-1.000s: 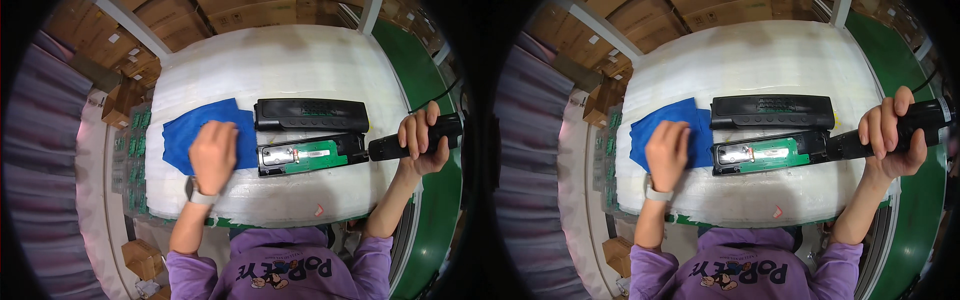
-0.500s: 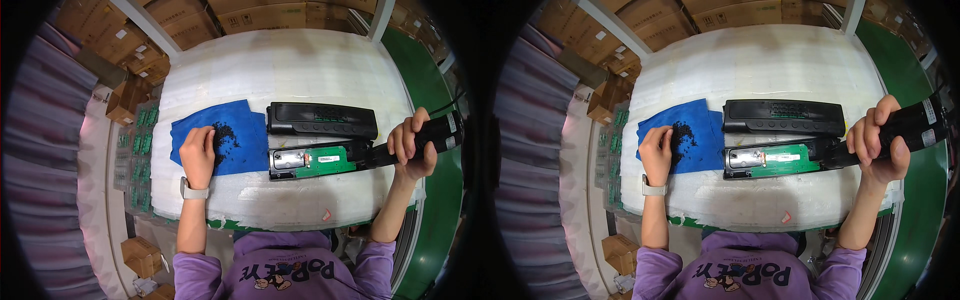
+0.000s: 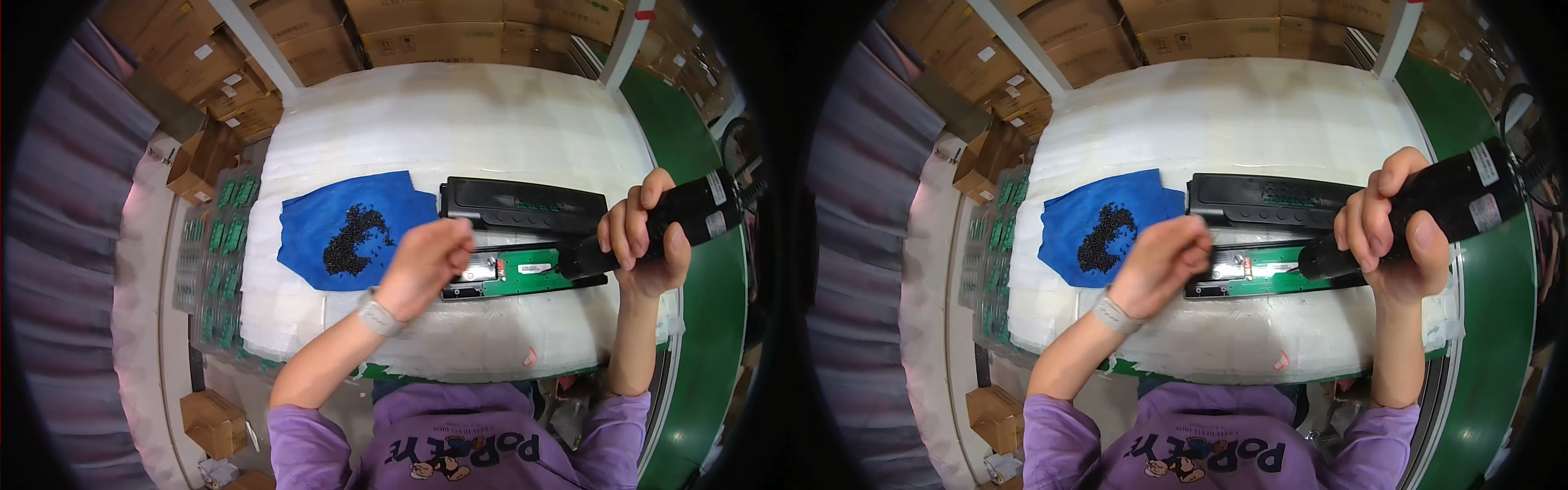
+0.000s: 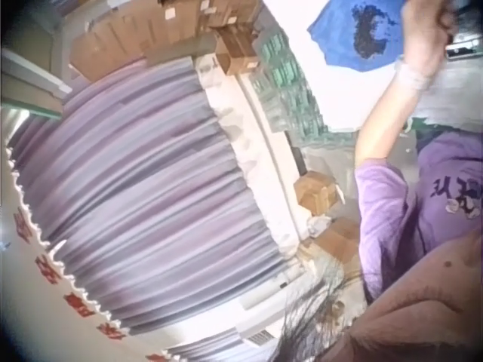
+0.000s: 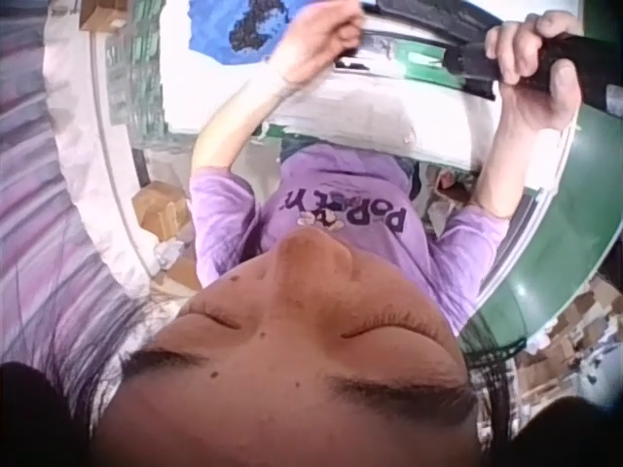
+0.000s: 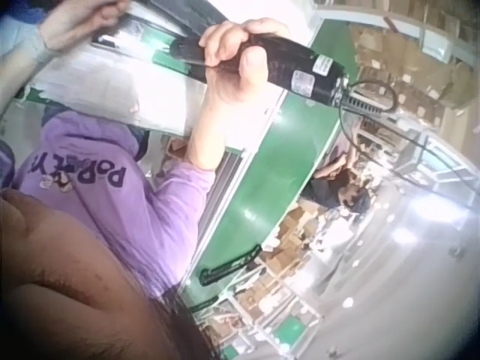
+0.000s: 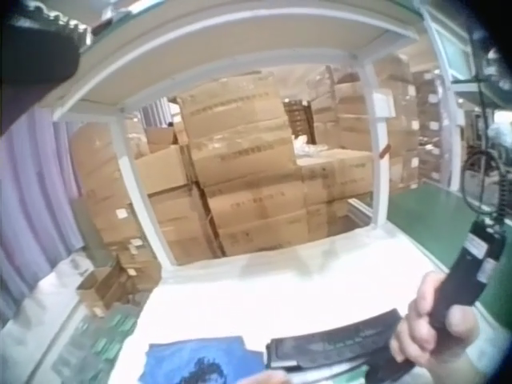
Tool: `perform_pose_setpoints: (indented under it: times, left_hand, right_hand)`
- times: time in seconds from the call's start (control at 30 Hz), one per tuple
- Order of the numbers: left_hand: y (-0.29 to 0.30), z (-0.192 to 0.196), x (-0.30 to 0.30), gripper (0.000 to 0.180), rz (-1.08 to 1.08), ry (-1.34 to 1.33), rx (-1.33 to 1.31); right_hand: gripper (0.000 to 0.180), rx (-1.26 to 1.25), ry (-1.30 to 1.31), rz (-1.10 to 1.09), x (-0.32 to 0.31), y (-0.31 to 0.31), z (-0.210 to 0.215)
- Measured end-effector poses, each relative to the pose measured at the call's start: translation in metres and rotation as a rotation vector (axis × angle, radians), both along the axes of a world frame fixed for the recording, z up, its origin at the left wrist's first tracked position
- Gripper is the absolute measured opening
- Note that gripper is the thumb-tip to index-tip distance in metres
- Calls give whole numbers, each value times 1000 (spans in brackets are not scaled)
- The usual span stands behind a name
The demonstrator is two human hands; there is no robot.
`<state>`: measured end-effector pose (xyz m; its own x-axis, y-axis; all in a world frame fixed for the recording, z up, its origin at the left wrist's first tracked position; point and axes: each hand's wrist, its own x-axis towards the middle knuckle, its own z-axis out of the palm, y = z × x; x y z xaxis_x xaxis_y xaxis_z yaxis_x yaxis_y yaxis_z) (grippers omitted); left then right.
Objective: Assemble electronic components by inserting circuit boards into plastic housings and securing them with screws using an electric screwdriver.
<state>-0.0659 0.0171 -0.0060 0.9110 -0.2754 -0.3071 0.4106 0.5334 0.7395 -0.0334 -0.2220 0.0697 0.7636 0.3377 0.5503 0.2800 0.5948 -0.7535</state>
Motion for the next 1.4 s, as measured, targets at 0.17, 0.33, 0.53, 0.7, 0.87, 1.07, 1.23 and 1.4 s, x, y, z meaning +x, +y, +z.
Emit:
perform_pose_setpoints:
  times: [0.17, 0.33, 0.53, 0.7, 0.87, 1.07, 1.23, 1.4]
  left_hand:
    - [-26, 8, 1, 19, -150, -15, -33]
    - [-18, -3, -8, 17, -44, 18, -252]
    - [-16, -5, -12, 15, -77, 7, -171]
    - [-14, -10, -12, 17, -127, -6, -146]
    - [-14, 1, -14, 16, -115, -42, 73]
    - [-16, -7, -14, 12, -131, -112, 120]
    - [-15, -2, -16, 8, -150, -205, 288]
    - [-14, -1, -15, 9, -167, -197, 363]
  right_hand:
    - [38, 129, -24, 4, 1, 22, 16]
    - [40, 206, -37, -6, 11, 38, 16]
    - [41, 184, -8, 15, 16, 44, 2]
    - [42, 176, 26, 16, 16, 42, -4]
    - [43, 180, 12, 28, 14, 39, -1]
    - [40, 157, 10, 79, 16, 37, -5]
    - [33, 115, 216, 13, 14, 40, 4]
    - [33, 79, 341, -183, 6, 44, 8]
